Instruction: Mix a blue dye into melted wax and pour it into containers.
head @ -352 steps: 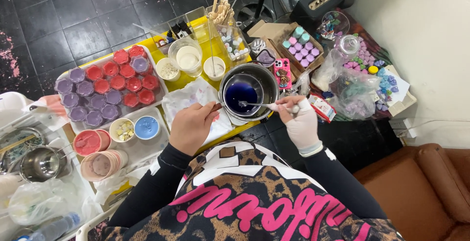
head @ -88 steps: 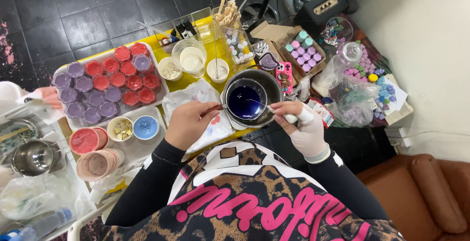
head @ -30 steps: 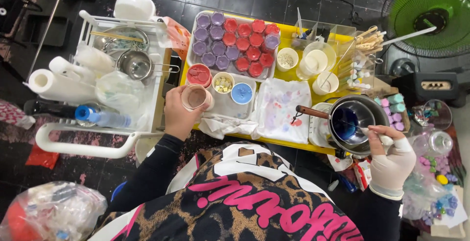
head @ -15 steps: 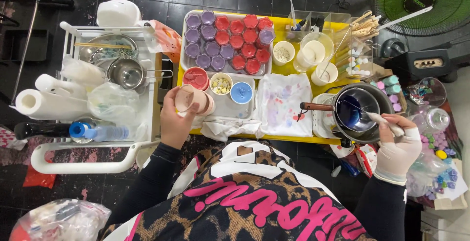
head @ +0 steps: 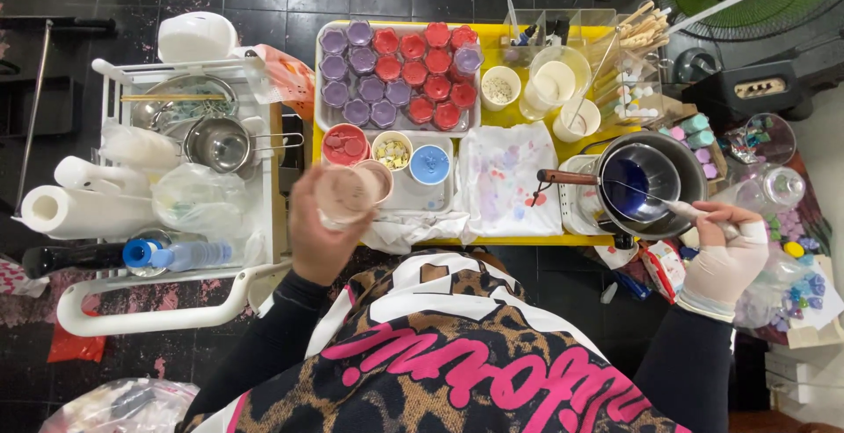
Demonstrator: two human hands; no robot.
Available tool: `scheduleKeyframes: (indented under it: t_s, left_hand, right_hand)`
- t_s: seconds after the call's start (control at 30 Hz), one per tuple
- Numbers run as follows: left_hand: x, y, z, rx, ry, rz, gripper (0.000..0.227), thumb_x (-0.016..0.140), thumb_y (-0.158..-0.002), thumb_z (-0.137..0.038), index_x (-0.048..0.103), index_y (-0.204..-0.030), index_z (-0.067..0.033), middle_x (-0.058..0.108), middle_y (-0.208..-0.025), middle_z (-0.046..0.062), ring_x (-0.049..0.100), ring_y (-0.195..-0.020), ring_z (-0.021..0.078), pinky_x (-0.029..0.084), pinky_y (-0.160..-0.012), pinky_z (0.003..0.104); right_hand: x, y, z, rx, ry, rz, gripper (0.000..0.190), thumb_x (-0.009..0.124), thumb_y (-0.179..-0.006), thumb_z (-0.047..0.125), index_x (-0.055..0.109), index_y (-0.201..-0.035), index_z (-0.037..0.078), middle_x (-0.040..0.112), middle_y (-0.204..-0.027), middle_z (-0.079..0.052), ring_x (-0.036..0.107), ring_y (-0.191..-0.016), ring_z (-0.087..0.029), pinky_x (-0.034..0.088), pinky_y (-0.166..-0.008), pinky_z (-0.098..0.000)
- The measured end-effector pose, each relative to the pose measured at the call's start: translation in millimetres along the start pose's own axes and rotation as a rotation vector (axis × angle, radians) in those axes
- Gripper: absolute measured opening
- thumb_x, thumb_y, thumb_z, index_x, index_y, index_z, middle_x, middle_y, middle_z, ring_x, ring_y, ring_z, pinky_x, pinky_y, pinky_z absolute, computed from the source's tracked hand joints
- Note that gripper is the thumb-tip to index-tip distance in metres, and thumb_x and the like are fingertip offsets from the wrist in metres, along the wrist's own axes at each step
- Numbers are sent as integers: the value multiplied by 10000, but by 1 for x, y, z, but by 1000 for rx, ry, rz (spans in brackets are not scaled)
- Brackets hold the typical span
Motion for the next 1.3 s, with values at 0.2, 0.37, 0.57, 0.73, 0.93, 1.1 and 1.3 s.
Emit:
scheduleKeyframes:
  t_s: [0.2, 0.37, 0.57, 0.73, 0.93, 1.1, 1.3]
  left_hand:
    - [75, 2, -54, 199, 173, 403, 759, 883, -782, -248, 503, -1402, -30, 575, -1352, 169, 634, -1219, 355, 523, -1025, 420]
    - [139, 5, -64, 162, 269, 564, 783, 851, -798, -222, 475, -1457, -29, 541, -1376, 199, 631, -1160, 399, 526, -951, 435]
    - [221, 9, -62, 189, 277, 632, 815, 834, -802, -255, 437, -1476, -31, 520, -1378, 186, 607, -1165, 392, 515, -959, 440]
    - [264, 23, -55, 304, 26, 648, 860, 838, -794, -323, 426, -1506, -72, 545, -1370, 137, 589, -1233, 307, 377, -1083, 518]
    - [254, 19, -57, 264, -157, 611, 1008, 858, -703, -365, 362, -1536, -85, 494, -1430, 144, 445, -1356, 338, 309, -1128, 502]
    - [221, 14, -63, 265, -53, 528, 953, 827, -763, -316, 349, -1544, -53, 471, -1465, 177, 438, -1371, 384, 311, -1131, 503]
    - [153, 2, -66, 180, 59, 363, 662, 786, -885, -235, 523, -1461, -40, 581, -1379, 148, 541, -1283, 346, 390, -1105, 453]
  right_hand:
    - [8, 9, 11, -3, 29, -23, 117, 626, -1142, -62, 526, -1140, 0, 654, -1233, -176, 681, -1131, -216, 548, -1040, -308]
    - [23, 11, 20, 21, 19, -21, 145, 658, -1070, -71, 546, -1109, 12, 639, -1244, -150, 677, -1087, -183, 561, -990, -297]
    - [21, 21, 7, -49, 94, -103, 205, 714, -1059, -74, 564, -1171, 11, 615, -1276, -111, 624, -1114, -144, 530, -1007, -271]
    - [27, 25, 12, 24, 55, -181, 334, 709, -996, -58, 534, -1265, 34, 637, -1229, -85, 677, -1103, -166, 535, -979, -275]
    - [32, 24, 14, -13, -26, -62, 387, 695, -982, -79, 497, -1288, 52, 533, -1305, -73, 709, -1193, -217, 538, -1041, -275]
    - [16, 30, -21, -40, 196, -83, 446, 720, -972, -171, 499, -1318, 6, 519, -1414, -119, 581, -1122, -203, 501, -1030, -291]
    - [42, 21, 13, 45, -60, -129, 449, 733, -917, -80, 471, -1242, 88, 436, -1470, -80, 659, -1212, -208, 568, -1051, -318]
Point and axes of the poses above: each hand's wrist, its own y-axis away from the middle knuckle, its own x-axis out of the palm, z = x × y, the point moved 8 cm from there along -y, towards the middle knuckle
